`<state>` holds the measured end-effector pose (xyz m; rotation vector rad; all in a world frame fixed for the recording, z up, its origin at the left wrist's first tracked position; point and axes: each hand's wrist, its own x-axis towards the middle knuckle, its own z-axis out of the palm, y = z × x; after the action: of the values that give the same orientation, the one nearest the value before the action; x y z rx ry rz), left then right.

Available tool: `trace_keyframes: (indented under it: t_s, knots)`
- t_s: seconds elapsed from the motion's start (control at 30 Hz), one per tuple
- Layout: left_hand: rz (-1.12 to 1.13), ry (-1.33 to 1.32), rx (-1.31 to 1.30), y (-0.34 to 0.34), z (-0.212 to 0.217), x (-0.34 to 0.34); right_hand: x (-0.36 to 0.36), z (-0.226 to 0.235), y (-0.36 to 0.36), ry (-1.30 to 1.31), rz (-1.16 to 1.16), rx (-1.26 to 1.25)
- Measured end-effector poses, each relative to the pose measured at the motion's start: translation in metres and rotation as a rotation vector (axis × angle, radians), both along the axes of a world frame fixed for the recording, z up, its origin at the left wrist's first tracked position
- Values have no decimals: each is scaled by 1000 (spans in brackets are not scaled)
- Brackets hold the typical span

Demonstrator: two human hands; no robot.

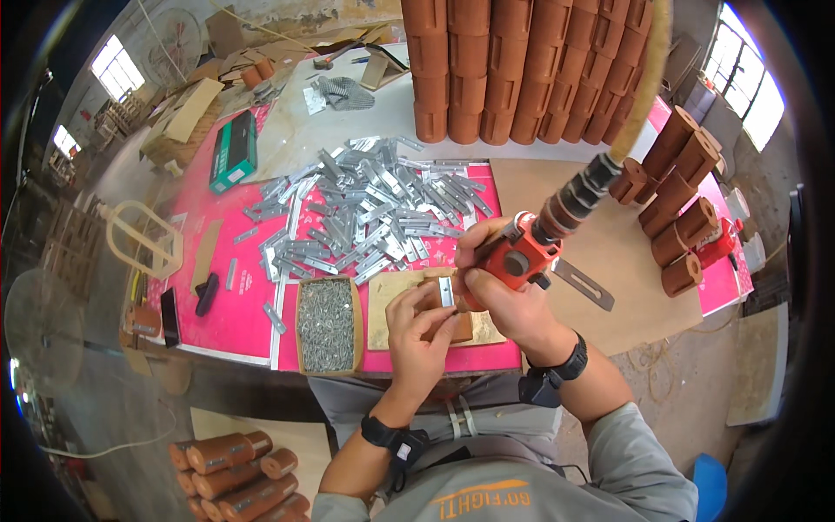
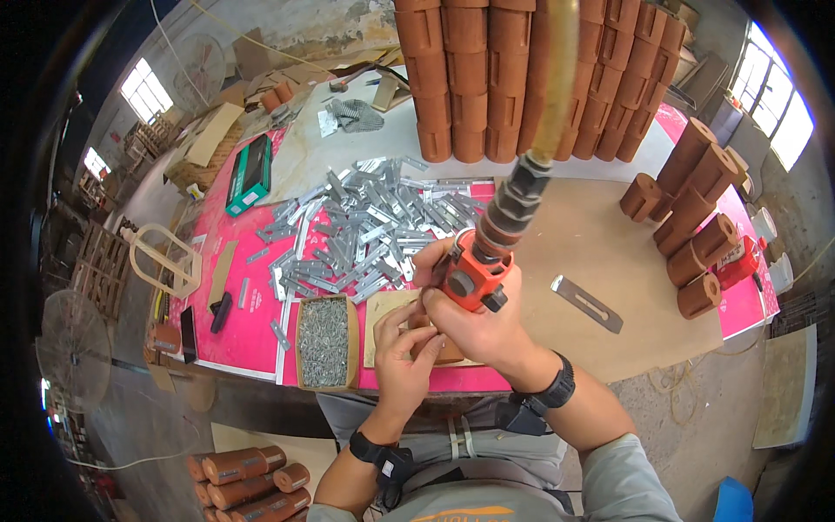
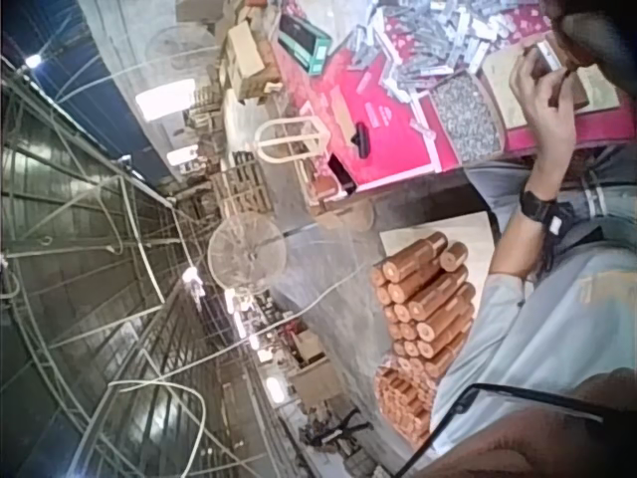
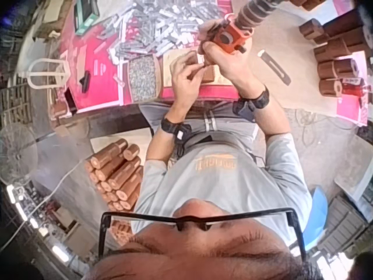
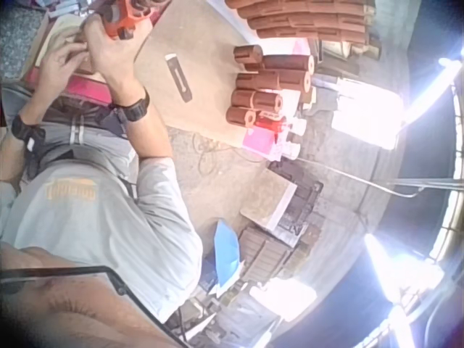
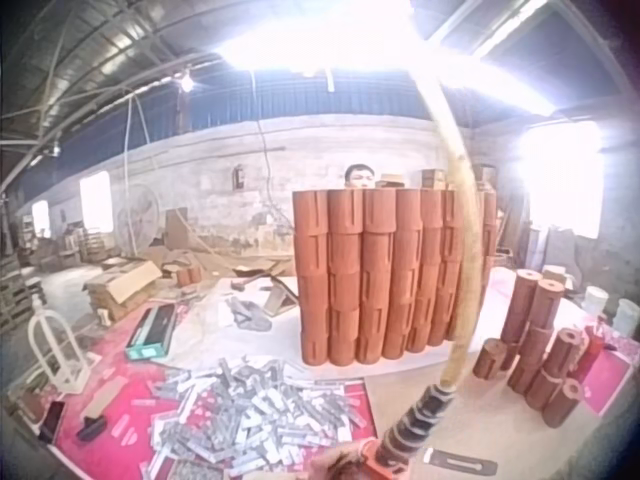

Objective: The recorder uses a scraper to clean a wooden component and then uses an electric screwdriver to attach a metal bracket to it.

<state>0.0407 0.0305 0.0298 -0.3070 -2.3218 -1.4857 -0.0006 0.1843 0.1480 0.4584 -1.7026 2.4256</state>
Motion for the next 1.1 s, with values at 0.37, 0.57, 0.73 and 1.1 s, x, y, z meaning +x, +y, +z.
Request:
trace_keyframes:
  t_s: [0.37,0.57,0.73,1.1]
  knots:
    - [45,-161,51,2,-5,-1,-19,-20,3,-56,23,-30]
    - [-19,-123,114,4,-13,4,-16,-22,2,-68,55,-43]
    - [-89,-45,15,1,-20,9,-12,-24,1,-57,59,9]
    - [-74,-1,-69,5,-37,7,-8,-28,-2,-61,72,59]
